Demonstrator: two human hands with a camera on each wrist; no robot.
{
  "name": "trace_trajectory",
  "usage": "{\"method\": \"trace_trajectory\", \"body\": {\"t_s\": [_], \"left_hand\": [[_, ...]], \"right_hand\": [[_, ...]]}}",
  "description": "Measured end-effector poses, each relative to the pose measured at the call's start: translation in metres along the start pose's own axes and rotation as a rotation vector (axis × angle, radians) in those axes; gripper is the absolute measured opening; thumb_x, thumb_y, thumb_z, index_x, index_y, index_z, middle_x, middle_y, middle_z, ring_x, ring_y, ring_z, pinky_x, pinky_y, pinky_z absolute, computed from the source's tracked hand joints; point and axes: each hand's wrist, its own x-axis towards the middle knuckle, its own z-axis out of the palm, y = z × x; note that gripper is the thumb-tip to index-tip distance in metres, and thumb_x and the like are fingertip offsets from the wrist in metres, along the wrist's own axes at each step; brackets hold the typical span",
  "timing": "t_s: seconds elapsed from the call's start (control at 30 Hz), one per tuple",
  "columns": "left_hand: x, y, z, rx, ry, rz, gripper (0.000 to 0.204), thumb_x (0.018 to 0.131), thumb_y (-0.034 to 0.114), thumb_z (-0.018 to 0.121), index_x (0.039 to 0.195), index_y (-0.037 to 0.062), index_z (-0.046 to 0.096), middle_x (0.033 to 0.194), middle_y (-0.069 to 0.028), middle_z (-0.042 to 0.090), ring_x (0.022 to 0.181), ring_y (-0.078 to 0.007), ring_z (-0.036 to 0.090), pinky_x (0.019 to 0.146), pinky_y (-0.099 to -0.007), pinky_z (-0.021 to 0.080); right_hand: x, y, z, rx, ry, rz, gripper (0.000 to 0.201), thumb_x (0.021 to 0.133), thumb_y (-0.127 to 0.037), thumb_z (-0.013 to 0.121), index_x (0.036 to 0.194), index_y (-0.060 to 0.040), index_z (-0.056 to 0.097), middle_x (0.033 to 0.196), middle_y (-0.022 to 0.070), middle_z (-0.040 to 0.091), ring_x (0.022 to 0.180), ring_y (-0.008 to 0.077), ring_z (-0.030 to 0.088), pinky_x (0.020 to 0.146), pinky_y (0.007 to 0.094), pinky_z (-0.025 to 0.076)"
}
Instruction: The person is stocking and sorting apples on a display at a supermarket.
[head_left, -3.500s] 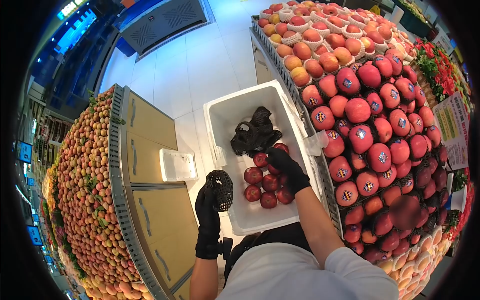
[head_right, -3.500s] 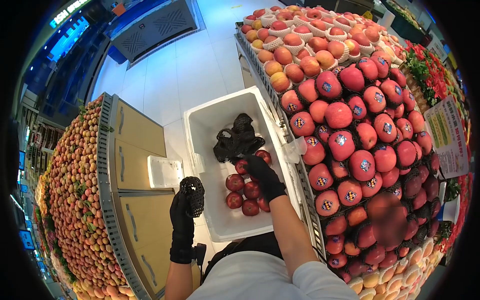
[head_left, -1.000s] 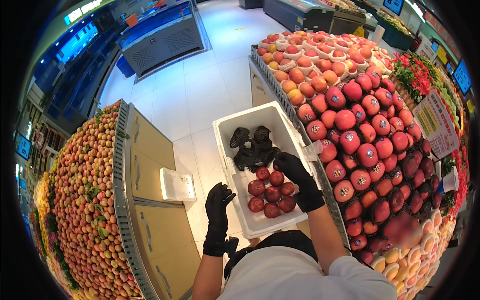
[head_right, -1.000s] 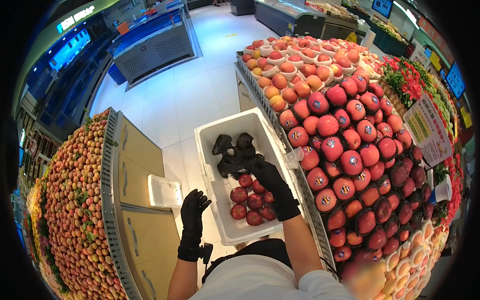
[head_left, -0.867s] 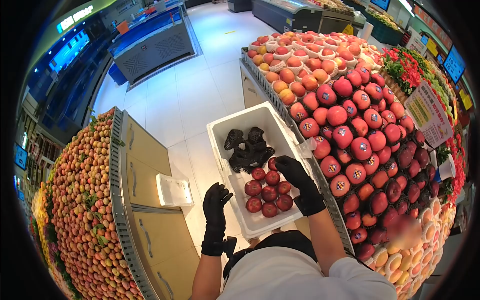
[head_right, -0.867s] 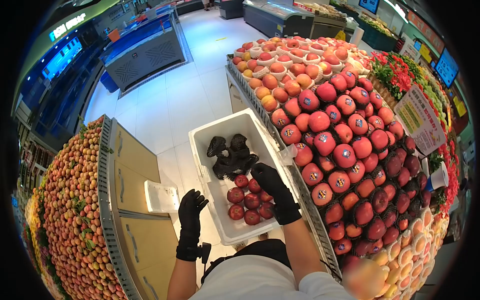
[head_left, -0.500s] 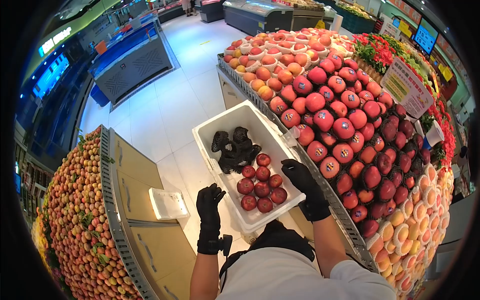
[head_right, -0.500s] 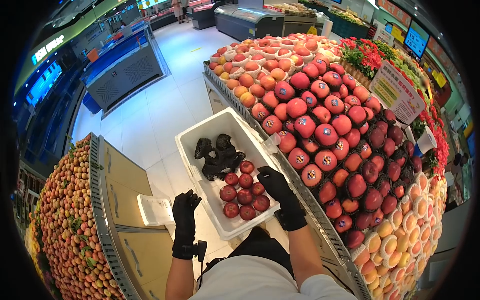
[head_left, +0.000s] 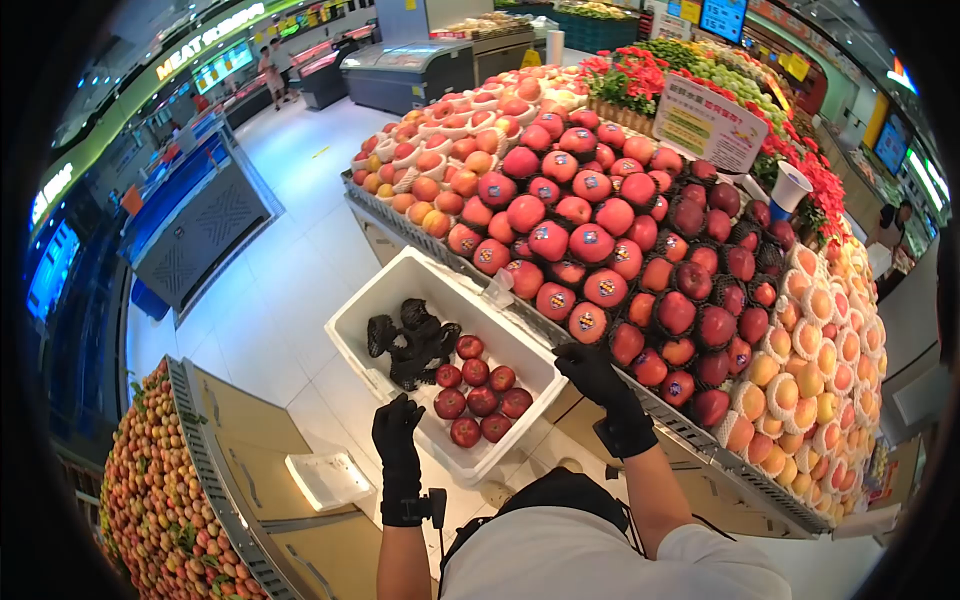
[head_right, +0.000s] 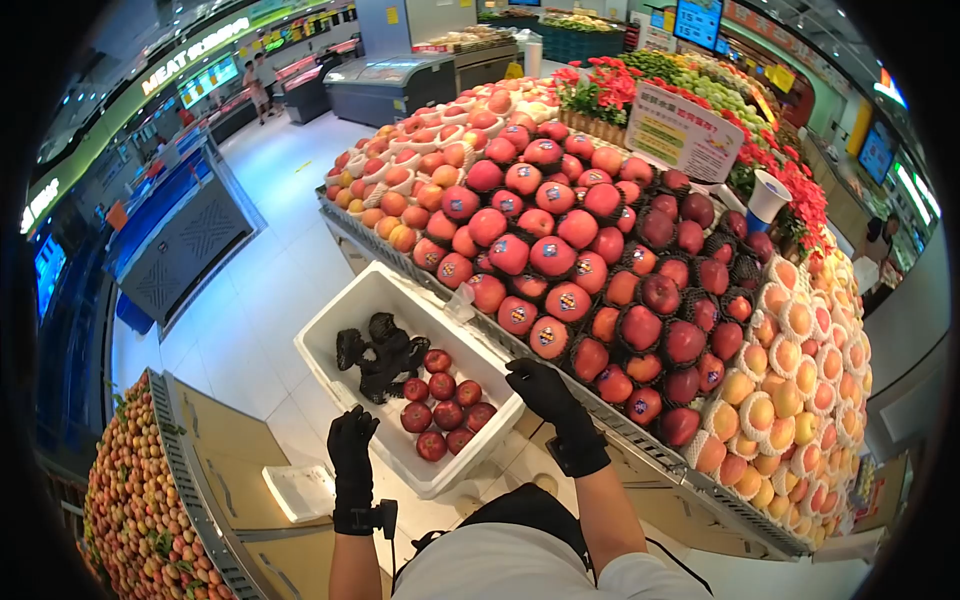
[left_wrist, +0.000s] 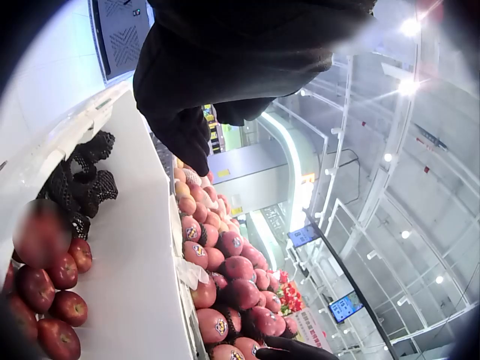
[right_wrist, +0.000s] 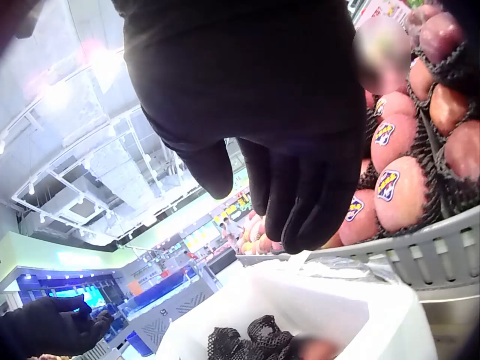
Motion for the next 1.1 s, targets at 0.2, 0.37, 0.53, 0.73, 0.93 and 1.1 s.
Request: {"method": "trace_trajectory", "body": {"t_s": [0.2,0.37,0.53,0.73,0.93,1.1], "left_hand": [[-0.002,-0.013,0.054,0.005,-0.103,-0.049,0.025,0.095,0.016,0.06,0.114,0.0005,0.057,0.112,-0.0101,0.06,0.104,-0.0209,0.061,0.092,-0.0359,0.053],[-0.013,-0.027,0.105,0.074,-0.143,-0.107,0.023,0.092,0.013,0.063,0.108,-0.0024,0.059,0.109,-0.0128,0.061,0.104,-0.0223,0.062,0.088,-0.0358,0.056],[-0.022,-0.055,0.133,0.185,-0.234,-0.137,0.031,0.093,0.015,0.063,0.116,-0.0052,0.057,0.11,-0.0134,0.061,0.105,-0.0238,0.062,0.089,-0.0356,0.056],[-0.047,-0.071,0.175,0.136,-0.244,-0.195,0.014,0.093,0.015,0.062,0.1,0.0025,0.059,0.091,-0.0059,0.062,0.087,-0.0166,0.064,0.08,-0.0295,0.055],[-0.073,-0.091,0.207,0.206,-0.302,-0.176,0.013,0.093,0.013,0.062,0.1,0.0033,0.057,0.094,-0.0053,0.059,0.089,-0.0162,0.062,0.085,-0.0346,0.055],[-0.09,-0.108,0.226,0.201,-0.342,-0.189,0.022,0.09,0.01,0.061,0.109,0.0007,0.054,0.102,-0.0111,0.057,0.101,-0.0237,0.062,0.092,-0.0391,0.055]], "right_hand": [[-0.033,0.006,-0.049,-0.021,0.126,0.028,0.029,0.089,-0.024,0.064,0.109,-0.0035,0.066,0.094,0.01,0.068,0.086,0.0181,0.063,0.078,0.0331,0.05],[-0.06,0.027,-0.092,0.104,0.145,0.155,0.022,0.091,-0.025,0.064,0.085,-0.0042,0.063,0.072,0.0025,0.061,0.068,0.011,0.056,0.063,0.03,0.046],[-0.087,0.038,-0.133,0.063,0.266,0.143,0.033,0.089,-0.032,0.067,0.076,-0.002,0.061,0.062,0.0019,0.052,0.062,0.0099,0.047,0.058,0.0326,0.043],[-0.119,0.071,-0.173,0.182,0.461,0.173,0.039,0.09,-0.036,0.063,0.077,0.0013,0.063,0.062,0.0068,0.055,0.061,0.0118,0.05,0.059,0.0351,0.044],[-0.15,0.087,-0.211,0.267,0.472,0.265,0.041,0.091,-0.038,0.06,0.079,0.001,0.065,0.063,0.009,0.058,0.062,0.0133,0.055,0.061,0.0348,0.047],[-0.17,0.098,-0.237,0.151,0.493,0.292,0.037,0.09,-0.036,0.062,0.077,-0.0008,0.064,0.064,0.0039,0.059,0.061,0.0102,0.053,0.06,0.0322,0.046]]}}
